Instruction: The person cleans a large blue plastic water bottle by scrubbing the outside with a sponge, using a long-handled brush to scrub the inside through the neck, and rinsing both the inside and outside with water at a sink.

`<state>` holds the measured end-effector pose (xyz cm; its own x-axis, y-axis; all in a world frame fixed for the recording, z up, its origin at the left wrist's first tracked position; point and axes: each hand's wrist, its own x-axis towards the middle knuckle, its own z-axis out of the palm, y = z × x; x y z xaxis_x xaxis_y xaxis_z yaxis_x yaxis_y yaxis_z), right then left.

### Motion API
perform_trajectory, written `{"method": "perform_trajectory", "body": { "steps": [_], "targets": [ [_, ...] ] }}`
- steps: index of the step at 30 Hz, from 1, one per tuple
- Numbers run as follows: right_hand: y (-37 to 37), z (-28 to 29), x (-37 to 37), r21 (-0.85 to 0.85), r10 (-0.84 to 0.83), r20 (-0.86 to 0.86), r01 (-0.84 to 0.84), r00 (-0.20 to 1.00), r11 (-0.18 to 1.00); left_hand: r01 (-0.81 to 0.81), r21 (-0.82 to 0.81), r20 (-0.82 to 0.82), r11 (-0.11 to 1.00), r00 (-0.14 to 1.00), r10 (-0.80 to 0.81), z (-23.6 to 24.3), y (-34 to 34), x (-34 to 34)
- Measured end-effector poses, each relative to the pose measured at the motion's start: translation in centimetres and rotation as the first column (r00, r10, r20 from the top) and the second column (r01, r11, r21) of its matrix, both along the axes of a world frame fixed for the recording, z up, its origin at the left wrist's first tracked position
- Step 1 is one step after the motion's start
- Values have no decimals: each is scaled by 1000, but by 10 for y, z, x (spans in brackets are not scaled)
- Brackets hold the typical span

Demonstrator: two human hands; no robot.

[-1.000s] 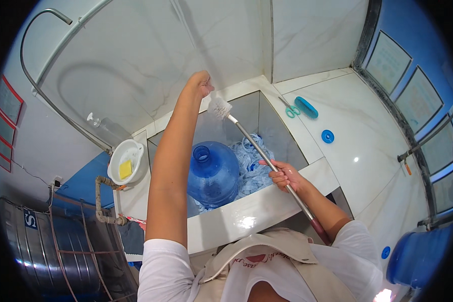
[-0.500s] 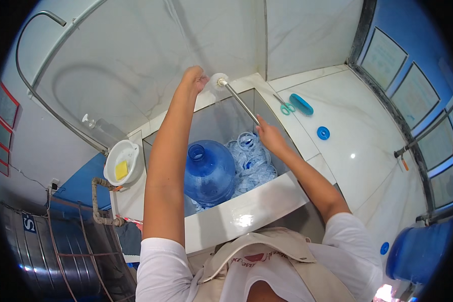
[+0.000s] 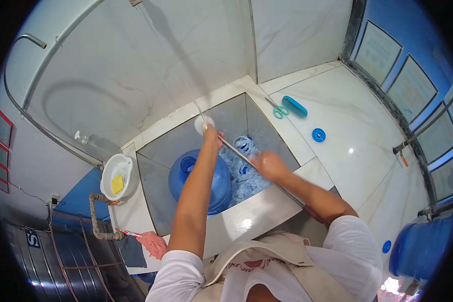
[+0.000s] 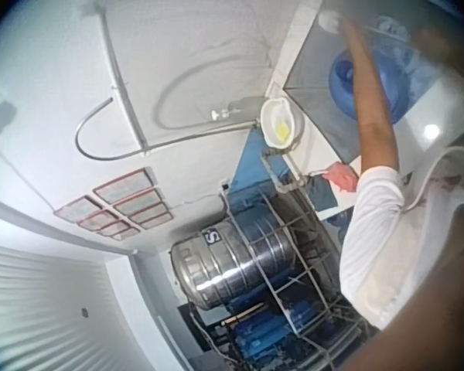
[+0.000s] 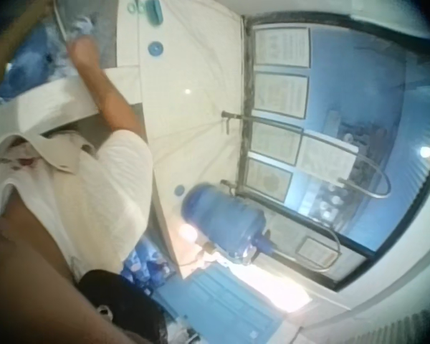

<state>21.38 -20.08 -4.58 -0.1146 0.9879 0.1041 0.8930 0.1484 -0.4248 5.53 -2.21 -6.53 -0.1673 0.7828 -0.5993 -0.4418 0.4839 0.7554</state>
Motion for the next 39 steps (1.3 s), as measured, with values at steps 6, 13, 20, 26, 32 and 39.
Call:
{"method": "perform_trajectory", "body": {
  "steps": [6,13,20,26,32,39],
  "targets": [
    [121,-17,102,160,-399,98,381,912,911,-25,7,431,1000,902,19,-46,-70,15],
    [144,-19,111,-65,-414,-30,412,910,909,92,75,621,993,775,-119,-48,-85,12],
    [138,4,107,-261,-341,-172,291,924,921,175,90,590,981,784,-194,-40,-84,26],
    [96,37,48,-18,65,48,-64,997,998,79,-5,443,997,894,-69,-40,-85,23],
    [93,31,42,65,53,159,-64,986,996,95,-39,384,995,921,-73,-36,-83,27],
    [114,2,44,-184,76,-151,-104,986,977,133,-55,439,990,893,-95,-27,-84,43]
  ]
}}
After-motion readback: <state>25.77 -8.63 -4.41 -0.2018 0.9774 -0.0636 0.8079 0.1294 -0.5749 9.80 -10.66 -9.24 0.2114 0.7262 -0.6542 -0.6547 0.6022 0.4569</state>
